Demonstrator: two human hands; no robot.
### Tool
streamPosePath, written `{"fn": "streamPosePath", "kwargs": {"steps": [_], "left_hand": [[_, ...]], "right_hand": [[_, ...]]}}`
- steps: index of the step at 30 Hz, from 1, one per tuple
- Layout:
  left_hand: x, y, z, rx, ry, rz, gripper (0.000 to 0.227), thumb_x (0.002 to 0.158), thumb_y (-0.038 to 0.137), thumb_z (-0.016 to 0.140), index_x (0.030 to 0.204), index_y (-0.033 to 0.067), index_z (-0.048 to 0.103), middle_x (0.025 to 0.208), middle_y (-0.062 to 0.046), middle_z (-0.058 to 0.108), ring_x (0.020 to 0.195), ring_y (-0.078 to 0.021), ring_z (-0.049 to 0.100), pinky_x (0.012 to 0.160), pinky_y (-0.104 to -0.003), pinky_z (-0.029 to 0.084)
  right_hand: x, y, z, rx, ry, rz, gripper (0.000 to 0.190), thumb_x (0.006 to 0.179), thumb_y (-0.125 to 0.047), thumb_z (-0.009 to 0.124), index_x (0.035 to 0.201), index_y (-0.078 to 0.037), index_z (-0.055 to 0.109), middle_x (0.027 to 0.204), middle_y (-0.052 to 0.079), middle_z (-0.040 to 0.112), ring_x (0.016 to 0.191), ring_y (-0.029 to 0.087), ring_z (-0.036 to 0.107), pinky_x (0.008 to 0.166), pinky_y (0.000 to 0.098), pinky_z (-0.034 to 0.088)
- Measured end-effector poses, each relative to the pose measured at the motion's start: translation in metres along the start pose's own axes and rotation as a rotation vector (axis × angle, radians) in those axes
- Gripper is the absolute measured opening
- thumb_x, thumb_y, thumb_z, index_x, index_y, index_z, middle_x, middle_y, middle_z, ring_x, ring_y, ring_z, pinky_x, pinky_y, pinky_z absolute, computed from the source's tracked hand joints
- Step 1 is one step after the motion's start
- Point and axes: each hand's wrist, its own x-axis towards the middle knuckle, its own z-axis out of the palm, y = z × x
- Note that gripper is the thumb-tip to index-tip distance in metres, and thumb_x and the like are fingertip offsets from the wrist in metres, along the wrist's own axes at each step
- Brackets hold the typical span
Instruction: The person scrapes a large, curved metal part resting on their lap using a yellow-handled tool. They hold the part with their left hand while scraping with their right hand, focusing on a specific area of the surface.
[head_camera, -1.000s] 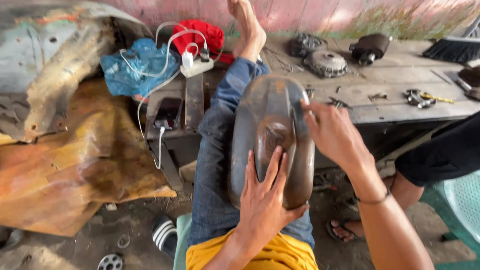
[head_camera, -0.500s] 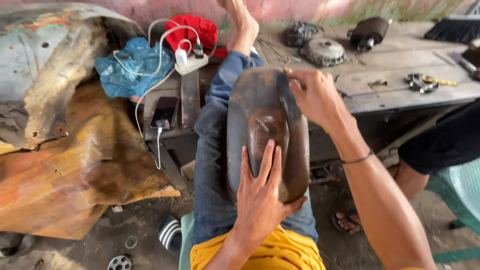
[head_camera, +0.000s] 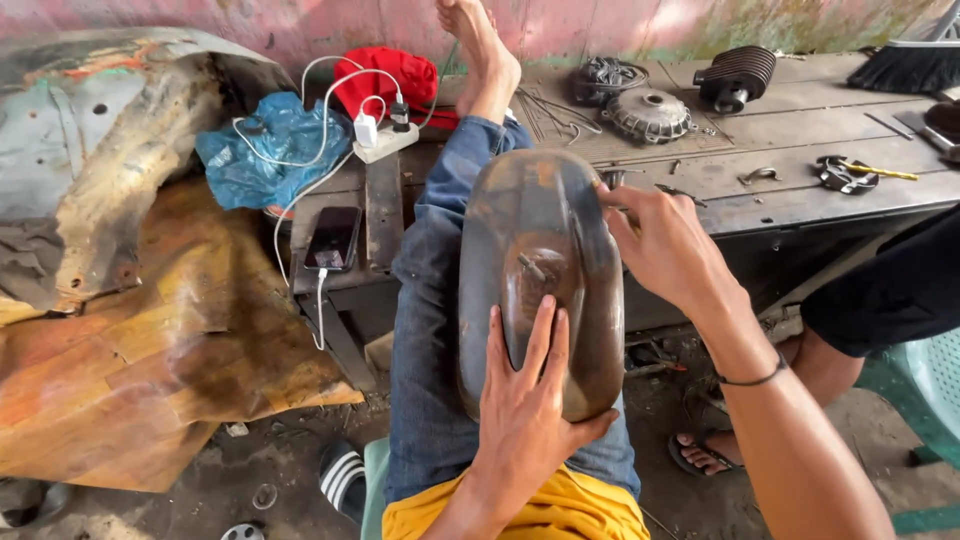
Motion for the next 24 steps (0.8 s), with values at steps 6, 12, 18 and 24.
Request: {"fn": "streamPosePath", "kwargs": {"steps": [6, 12, 18, 24], "left_hand": [[-0.001, 0.000, 0.003, 0.035, 0.034, -0.008, 0.121, 0.066, 0.057, 0.098, 0.156, -0.0005, 0.040, 0.168, -0.009, 0.032, 0.149, -0.0619, 0.019, 0.117, -0.062, 0.036], [0.000, -0.004, 0.007, 0.068, 0.042, 0.046, 0.122, 0.066, 0.057, 0.098, 0.156, -0.0014, 0.040, 0.168, -0.010, 0.031, 0.148, -0.0654, 0.020, 0.118, -0.066, 0.035], [-0.003, -0.002, 0.007, 0.048, -0.004, -0.024, 0.123, 0.069, 0.058, 0.097, 0.159, 0.0036, 0.034, 0.170, -0.006, 0.028, 0.150, -0.0620, 0.018, 0.112, -0.063, 0.040], [0.002, -0.002, 0.001, 0.147, -0.017, 0.038, 0.125, 0.071, 0.063, 0.095, 0.158, -0.0022, 0.034, 0.169, -0.013, 0.026, 0.150, -0.0592, 0.019, 0.121, -0.066, 0.027]], "right_hand": [[0.008, 0.003, 0.010, 0.038, 0.112, -0.178, 0.033, 0.112, -0.016, 0.049, 0.103, 0.004, 0.073, 0.057, 0.008, 0.061, 0.038, 0.017, 0.041, 0.042, 0.0371, 0.030], [-0.018, 0.016, 0.015, 0.051, 0.137, -0.129, 0.037, 0.104, -0.013, 0.052, 0.136, -0.001, 0.068, 0.052, 0.005, 0.044, 0.046, 0.014, 0.030, 0.049, 0.0352, 0.032], [-0.046, 0.004, 0.011, 0.076, 0.073, -0.109, 0.039, 0.102, -0.016, 0.050, 0.134, 0.001, 0.065, 0.100, 0.014, 0.081, 0.034, 0.022, 0.055, 0.049, 0.0381, 0.044], [-0.011, 0.003, 0.017, 0.111, 0.099, -0.149, 0.035, 0.104, -0.008, 0.052, 0.133, 0.006, 0.064, 0.050, 0.013, 0.069, 0.029, 0.020, 0.045, 0.040, 0.0359, 0.034]]}}
